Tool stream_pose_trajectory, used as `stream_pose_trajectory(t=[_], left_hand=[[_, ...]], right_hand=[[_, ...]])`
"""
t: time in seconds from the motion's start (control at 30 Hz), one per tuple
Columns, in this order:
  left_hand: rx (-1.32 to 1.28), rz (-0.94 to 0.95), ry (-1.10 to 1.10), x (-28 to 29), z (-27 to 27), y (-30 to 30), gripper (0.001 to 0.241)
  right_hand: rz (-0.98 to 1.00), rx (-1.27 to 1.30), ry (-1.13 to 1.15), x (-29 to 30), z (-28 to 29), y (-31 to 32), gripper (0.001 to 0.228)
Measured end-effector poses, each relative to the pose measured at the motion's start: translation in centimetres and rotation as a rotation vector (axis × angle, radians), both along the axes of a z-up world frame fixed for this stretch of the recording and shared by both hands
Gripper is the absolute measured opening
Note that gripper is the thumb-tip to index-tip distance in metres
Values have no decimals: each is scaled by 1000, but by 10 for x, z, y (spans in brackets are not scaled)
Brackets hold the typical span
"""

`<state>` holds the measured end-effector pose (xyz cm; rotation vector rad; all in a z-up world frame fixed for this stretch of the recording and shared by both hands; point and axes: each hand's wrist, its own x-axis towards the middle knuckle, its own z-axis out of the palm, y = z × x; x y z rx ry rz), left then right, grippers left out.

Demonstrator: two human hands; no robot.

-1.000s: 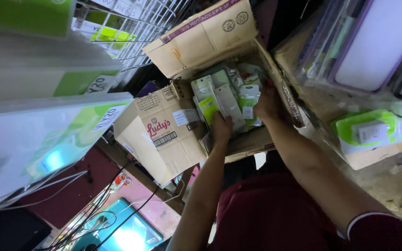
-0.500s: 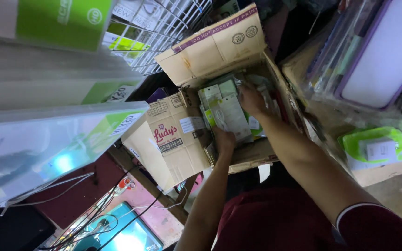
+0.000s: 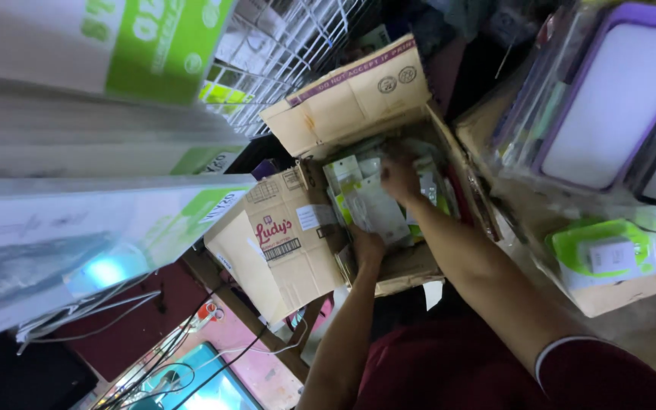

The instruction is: The person takes packaged full-glass screen protector boxes out of a cardboard box and hangs them one at a time on a wire display rack. They then pick up a phone with a screen protector still in its retail packaging and handle it while continuing to sort items from the box.

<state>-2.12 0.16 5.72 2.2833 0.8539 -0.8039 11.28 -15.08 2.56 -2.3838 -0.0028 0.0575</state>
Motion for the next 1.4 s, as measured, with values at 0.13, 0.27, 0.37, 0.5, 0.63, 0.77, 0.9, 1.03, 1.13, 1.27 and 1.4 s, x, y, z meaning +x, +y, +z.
stream_pose_trajectory(t=[0.13, 0.27, 0.37, 0.5, 0.63, 0.77, 0.9, 1.03, 1.13, 1.27, 1.4], left_hand=[[-9, 47, -56, -26, -41, 3, 75], [-132, 135, -255, -40, -56, 8, 69], [-203, 190, -258, -40, -58, 14, 70], [220, -665, -174, -58, -109, 22, 31], [9, -163, -608, -41, 33, -39, 71], [16, -101, -937, 55, 167, -39, 70], [55, -700, -624, 115, 187, -16, 61], [74, -1027, -247, 125, 137, 6, 53], [133, -1135, -131, 126, 127, 14, 49], [191, -1172, -175, 118, 134, 19, 33], [174, -1129, -227, 108, 140, 23, 27]], right_hand=[[21, 337, 246, -35, 12, 10, 25], [-112, 291, 440, -42, 42, 12, 41], [-140, 399, 287, -48, 52, 12, 51], [-65, 716, 390, -57, 61, 18, 58], [24, 558, 415, -75, 26, 25, 56], [23, 902, 475, -72, 71, 23, 52], [-47, 1170, 581, -81, 66, 22, 41], [-210, 1163, 680, -92, 5, 17, 39], [-79, 1257, 735, -82, -39, -4, 41], [-156, 575, 458, -31, 1, -17, 28], [221, -161, -33, 8, 9, -3, 50]])
